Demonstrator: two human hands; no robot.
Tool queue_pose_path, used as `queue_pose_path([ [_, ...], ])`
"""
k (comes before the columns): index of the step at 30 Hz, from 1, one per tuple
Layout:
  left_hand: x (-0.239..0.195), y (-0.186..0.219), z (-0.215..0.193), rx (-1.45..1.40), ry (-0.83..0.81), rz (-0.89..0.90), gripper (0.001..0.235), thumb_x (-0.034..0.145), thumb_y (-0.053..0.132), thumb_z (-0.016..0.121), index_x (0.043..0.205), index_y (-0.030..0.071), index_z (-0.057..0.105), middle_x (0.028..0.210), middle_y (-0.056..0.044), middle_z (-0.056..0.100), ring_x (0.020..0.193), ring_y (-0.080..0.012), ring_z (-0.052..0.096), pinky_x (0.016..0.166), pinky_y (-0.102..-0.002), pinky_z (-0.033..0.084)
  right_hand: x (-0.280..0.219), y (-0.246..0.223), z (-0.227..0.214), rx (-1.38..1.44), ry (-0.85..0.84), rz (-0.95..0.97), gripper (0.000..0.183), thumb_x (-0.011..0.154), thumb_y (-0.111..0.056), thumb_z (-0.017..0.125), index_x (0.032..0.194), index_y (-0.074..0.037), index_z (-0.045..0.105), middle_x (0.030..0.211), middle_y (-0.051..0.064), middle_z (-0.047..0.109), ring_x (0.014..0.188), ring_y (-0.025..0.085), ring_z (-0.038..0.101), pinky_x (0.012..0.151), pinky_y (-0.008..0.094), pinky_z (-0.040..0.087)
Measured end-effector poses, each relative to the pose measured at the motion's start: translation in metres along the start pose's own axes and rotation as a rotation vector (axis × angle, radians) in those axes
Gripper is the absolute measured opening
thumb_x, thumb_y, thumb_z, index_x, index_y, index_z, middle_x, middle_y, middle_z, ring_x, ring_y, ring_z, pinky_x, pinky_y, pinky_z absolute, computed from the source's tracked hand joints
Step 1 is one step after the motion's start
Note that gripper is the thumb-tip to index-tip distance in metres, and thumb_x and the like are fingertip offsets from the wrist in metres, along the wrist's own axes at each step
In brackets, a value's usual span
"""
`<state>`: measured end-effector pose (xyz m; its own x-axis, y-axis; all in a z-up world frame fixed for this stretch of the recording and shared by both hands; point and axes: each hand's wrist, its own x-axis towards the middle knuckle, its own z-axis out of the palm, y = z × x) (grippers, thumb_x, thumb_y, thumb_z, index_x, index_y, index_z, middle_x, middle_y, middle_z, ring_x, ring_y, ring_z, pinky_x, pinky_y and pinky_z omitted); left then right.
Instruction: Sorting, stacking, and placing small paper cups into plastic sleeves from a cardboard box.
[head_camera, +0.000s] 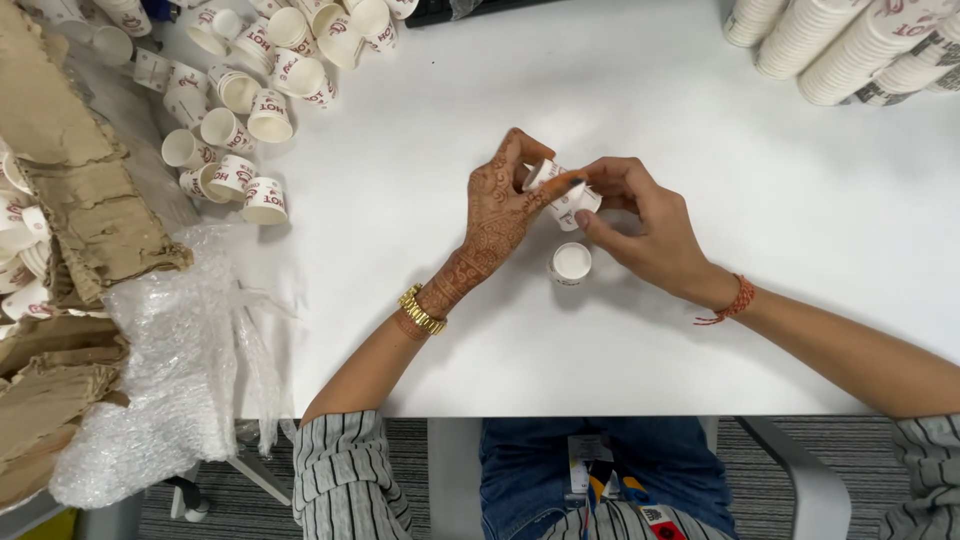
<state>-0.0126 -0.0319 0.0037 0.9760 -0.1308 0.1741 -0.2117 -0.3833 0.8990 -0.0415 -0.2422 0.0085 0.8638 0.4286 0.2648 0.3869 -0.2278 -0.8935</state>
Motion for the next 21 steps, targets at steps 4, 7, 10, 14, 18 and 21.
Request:
queue_pose_path([
  [4, 0.003, 0.005, -0.016, 0.037, 0.305, 0.192, 0.028, 0.096, 0.031, 0.076, 0.103, 0.009, 0.061, 0.083, 0.003, 0.063, 0.064, -0.0022, 0.051, 0.052, -0.022, 0.046, -0.006, -0.002, -0.003, -0.01, 0.049, -0.054, 0.052, 0.103, -0.018, 0.066, 0.147, -0.001, 0.043, 0.125, 0.017, 0.072, 0.116, 0.024, 0.072, 0.103, 0.038, 0.058],
  [7, 0.003, 0.006, -0.028, 0.001, 0.405, 0.277, 0.021, 0.103, 0.026, 0.074, 0.105, 0.008, 0.064, 0.085, 0.002, 0.059, 0.067, -0.0059, 0.038, 0.058, -0.024, 0.039, -0.013, 0.002, -0.001, -0.022, 0.028, -0.208, 0.057, 0.104, -0.018, 0.066, 0.151, -0.001, 0.039, 0.127, 0.017, 0.069, 0.12, 0.025, 0.071, 0.108, 0.039, 0.057],
  [10, -0.001, 0.008, -0.027, -0.014, 0.4, 0.328, 0.021, 0.104, 0.027, 0.072, 0.106, 0.007, 0.064, 0.089, 0.001, 0.062, 0.066, -0.0055, 0.039, 0.058, -0.024, 0.039, -0.009, -0.01, 0.001, -0.14, -0.062, -0.338, 0.063, 0.09, -0.019, 0.071, 0.143, 0.0, 0.043, 0.123, 0.018, 0.066, 0.111, 0.027, 0.071, 0.1, 0.039, 0.059],
  [14, -0.009, 0.005, -0.017, 0.056, 0.319, 0.414, 0.031, 0.1, 0.037, 0.07, 0.105, 0.007, 0.063, 0.092, 0.0, 0.066, 0.066, -0.0046, 0.053, 0.055, -0.021, 0.044, -0.007, -0.008, 0.002, -0.23, -0.163, -0.303, 0.064, 0.076, -0.02, 0.075, 0.133, -0.001, 0.052, 0.112, 0.016, 0.065, 0.097, 0.026, 0.074, 0.085, 0.036, 0.063],
  [18, -0.02, 0.019, -0.019, 0.233, 0.194, 0.695, 0.047, 0.097, 0.054, 0.069, 0.104, 0.008, 0.066, 0.096, -0.003, 0.072, 0.076, -0.0135, 0.068, 0.064, -0.029, 0.053, -0.009, -0.006, 0.005, -0.303, -0.207, -0.368, 0.069, 0.071, -0.022, 0.079, 0.128, 0.005, 0.053, 0.103, 0.017, 0.063, 0.082, 0.026, 0.072, 0.068, 0.035, 0.062],
  [21, -0.026, 0.015, -0.017, 0.315, 0.153, 0.794, 0.052, 0.095, 0.059, 0.07, 0.103, 0.008, 0.068, 0.095, -0.003, 0.073, 0.078, -0.0169, 0.07, 0.067, -0.032, 0.053, -0.014, 0.005, 0.011, -0.386, -0.212, -0.423, 0.068, 0.069, -0.025, 0.082, 0.123, 0.006, 0.054, 0.099, 0.017, 0.062, 0.072, 0.026, 0.068, 0.06, 0.035, 0.059],
])
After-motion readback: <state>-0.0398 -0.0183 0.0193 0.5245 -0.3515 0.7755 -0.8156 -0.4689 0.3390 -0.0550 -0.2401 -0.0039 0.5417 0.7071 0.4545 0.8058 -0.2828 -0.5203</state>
